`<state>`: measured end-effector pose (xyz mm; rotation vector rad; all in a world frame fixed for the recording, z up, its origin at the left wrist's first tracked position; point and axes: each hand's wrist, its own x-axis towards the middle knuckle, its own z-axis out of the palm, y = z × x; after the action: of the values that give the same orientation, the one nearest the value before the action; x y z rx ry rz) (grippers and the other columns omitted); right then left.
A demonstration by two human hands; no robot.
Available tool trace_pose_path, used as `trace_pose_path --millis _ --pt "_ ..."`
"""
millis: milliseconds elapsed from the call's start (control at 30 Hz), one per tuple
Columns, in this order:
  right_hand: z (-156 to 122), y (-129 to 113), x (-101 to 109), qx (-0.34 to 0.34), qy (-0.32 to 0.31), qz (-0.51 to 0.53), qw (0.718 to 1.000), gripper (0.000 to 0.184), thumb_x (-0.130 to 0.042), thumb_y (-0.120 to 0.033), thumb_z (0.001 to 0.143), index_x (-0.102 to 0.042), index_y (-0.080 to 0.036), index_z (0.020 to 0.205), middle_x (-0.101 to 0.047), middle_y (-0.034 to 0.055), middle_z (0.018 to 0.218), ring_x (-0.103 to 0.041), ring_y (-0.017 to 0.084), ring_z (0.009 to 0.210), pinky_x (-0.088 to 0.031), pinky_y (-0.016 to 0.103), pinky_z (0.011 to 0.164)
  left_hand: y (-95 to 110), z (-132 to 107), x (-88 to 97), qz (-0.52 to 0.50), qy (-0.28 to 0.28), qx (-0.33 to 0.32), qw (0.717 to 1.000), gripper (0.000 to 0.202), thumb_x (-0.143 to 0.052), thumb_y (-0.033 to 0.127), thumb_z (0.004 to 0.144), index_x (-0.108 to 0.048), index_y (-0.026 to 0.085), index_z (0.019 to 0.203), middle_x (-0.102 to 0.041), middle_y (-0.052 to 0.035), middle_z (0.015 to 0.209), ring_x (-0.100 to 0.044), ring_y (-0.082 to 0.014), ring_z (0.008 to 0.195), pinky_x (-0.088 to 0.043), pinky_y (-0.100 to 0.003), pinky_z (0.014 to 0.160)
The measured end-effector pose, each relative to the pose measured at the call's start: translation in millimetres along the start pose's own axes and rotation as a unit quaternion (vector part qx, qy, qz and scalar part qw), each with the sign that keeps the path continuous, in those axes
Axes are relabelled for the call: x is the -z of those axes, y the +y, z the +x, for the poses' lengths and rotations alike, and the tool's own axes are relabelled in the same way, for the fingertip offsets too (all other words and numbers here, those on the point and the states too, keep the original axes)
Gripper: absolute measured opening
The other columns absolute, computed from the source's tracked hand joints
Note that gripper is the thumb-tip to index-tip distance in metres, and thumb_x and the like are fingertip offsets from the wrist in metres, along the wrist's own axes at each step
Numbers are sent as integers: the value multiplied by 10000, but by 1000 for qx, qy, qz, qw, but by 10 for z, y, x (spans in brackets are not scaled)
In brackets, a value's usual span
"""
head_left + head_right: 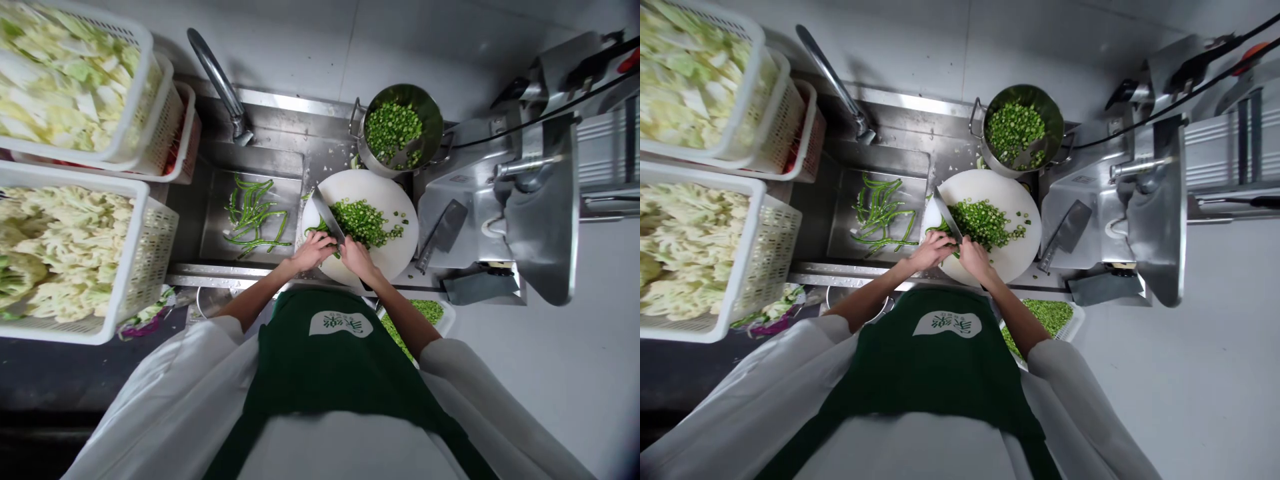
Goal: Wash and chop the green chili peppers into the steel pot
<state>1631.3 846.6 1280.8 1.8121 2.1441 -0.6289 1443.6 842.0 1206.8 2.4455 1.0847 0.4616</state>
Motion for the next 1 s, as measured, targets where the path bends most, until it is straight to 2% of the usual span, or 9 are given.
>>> trace_pose_path --millis 67,167,233,300,400,533,633,800,1000 --pt "-6 0 2 0 1 3 1000 302 -363 -284 1053 -519 -130 1260 -717 187 1141 -692 288 1071 -484 325 892 -98 23 49 -43 78 35 995 264 -468 279 1007 -702 282 1129 -674 -82 1216 -522 -264 1218 -402 -472 1057" --pt "-7 1 -1 -1 4 6 1000 287 -370 -281 1049 -527 -140 1244 -725 177 1114 -701 295 1044 -491 340 887 -317 128 54 -80 248 190 947 250 -462 297 1007 -675 211 1105 -701 -102 1053 -608 -242 1014 -481 -427 944" --pt "-4 -3 -1 -1 2 6 1000 289 -368 -280 1049 -522 -141 1250 -725 174 1114 -701 295 1044 -491 347 892 -453 224 14 -103 283 251 920 210 -502 287 976 -669 186 1056 -703 -91 945 -622 -228 877 -511 -402 861" --pt "-4 -14 5 -6 -5 5 1000 300 -359 -281 1053 -518 -136 1262 -720 182 1125 -698 292 1059 -488 347 906 -524 292 -34 -124 259 250 925 159 -536 271 944 -670 188 965 -700 -75 886 -624 -214 818 -521 -380 826" --pt "-12 -39 14 -16 -12 1 1000 309 -358 -279 1053 -516 -129 1272 -716 190 1133 -696 290 1072 -485 343 921 -479 292 -83 -125 237 220 938 166 -531 268 945 -664 201 872 -703 -79 933 -638 -212 894 -516 -378 889" --pt "-31 -75 3 -17 -12 -1 1000 316 -341 -270 1053 -503 -130 1286 -719 192 1130 -696 290 1073 -487 347 931 -298 190 -162 -87 250 205 942 172 -557 332 959 -668 204 988 -678 -97 1086 -610 -228 1056 -478 -403 987" --pt "-29 -91 -2 -15 -6 -3 1000 314 -329 -262 1053 -500 -128 1281 -722 194 1123 -700 293 1060 -491 345 921 -229 147 -269 -57 240 193 950 186 -530 325 982 -670 208 1019 -654 -102 1141 -574 -237 1101 -457 -413 1004" --pt "-61 -83 79 -8 -14 -16 1000 303 -324 -256 1053 -509 -133 1260 -726 194 1123 -700 293 1056 -492 337 905 -262 166 -418 -14 219 175 960 228 -456 270 1014 -673 200 1022 -631 -108 1118 -545 -245 1085 -451 -406 989" --pt "-311 -87 109 5 -24 -37 999 345 -326 -215 1043 -473 -105 1335 -730 211 1106 -703 293 1045 -487 346 910 -299 196 -438 23 182 159 970 227 -458 238 1003 -671 189 1065 -622 -124 1146 -512 -276 1079 -458 -424 969"
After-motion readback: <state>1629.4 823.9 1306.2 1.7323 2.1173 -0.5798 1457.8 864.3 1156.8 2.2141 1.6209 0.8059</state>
